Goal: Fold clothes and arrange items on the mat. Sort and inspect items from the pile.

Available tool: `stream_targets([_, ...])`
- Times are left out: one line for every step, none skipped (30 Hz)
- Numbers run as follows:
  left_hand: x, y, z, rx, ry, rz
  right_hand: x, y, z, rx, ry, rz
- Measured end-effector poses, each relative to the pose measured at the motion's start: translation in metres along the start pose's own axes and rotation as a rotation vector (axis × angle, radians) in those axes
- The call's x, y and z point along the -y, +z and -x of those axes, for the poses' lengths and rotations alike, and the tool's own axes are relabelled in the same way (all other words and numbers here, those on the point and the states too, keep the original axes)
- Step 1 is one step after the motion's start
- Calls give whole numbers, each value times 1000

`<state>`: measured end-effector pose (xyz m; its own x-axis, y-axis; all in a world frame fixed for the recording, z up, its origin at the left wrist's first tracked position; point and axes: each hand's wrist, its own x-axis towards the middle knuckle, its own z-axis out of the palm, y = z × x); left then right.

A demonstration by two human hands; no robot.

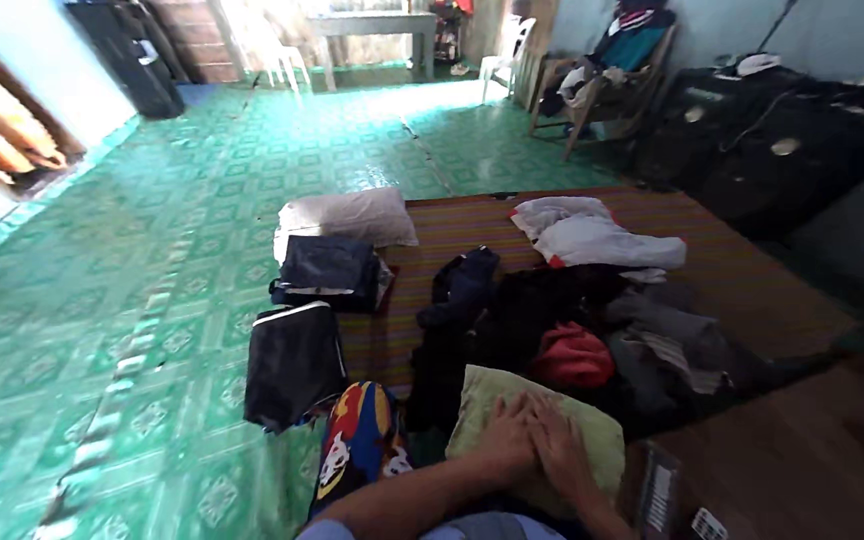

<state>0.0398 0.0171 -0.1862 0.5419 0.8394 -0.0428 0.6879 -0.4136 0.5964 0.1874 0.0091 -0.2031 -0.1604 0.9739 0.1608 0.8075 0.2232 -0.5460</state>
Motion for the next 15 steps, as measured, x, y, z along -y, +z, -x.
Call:
stream_targets([5, 0, -2, 15, -21, -8, -4, 5, 0, 30, 50, 4])
stream_targets([11, 0, -6, 36, -70, -20, -7, 4, 0, 54, 99, 18])
stream_targets([16, 0, -9, 40, -137, -20, -11, 3, 0, 70, 141, 33])
stream_targets([21, -2, -11, 43, -211, -6, -17, 3, -1, 84, 176, 52])
stream_targets([27, -5, -11, 51, -285, 23, -24, 4, -1, 92, 203, 68])
stream_targets([35, -7, -11, 61, -353, 66, -32, 7, 0, 92, 225, 75])
stream_targets([43, -7, -11, 59, -410, 124, -40, 9, 0, 88, 247, 67])
stream_targets([50, -6, -11, 50, -453, 184, -48, 9, 2, 94, 273, 29])
stream_targets([56, -5, -9, 42, -477, 239, -57, 12, 6, 84, 283, -38])
stream_targets([61, -4, -8, 42, -480, 284, -62, 12, 10, 77, 322, -123])
stream_targets([66, -3, -8, 37, -469, 333, -62, 9, 12, 82, 397, -200])
stream_targets([72, 0, -8, 24, -469, 388, -58, 4, 14, 94, 504, -255])
stream_targets([78, 4, -6, 17, -484, 445, -53, 0, 17, 100, 631, -282])
stream_targets([84, 6, -3, 19, -505, 507, -51, -2, 20, 95, 745, -270])
stream_targets([88, 7, 1, 22, -528, 569, -50, -4, 24, 106, 825, -243])
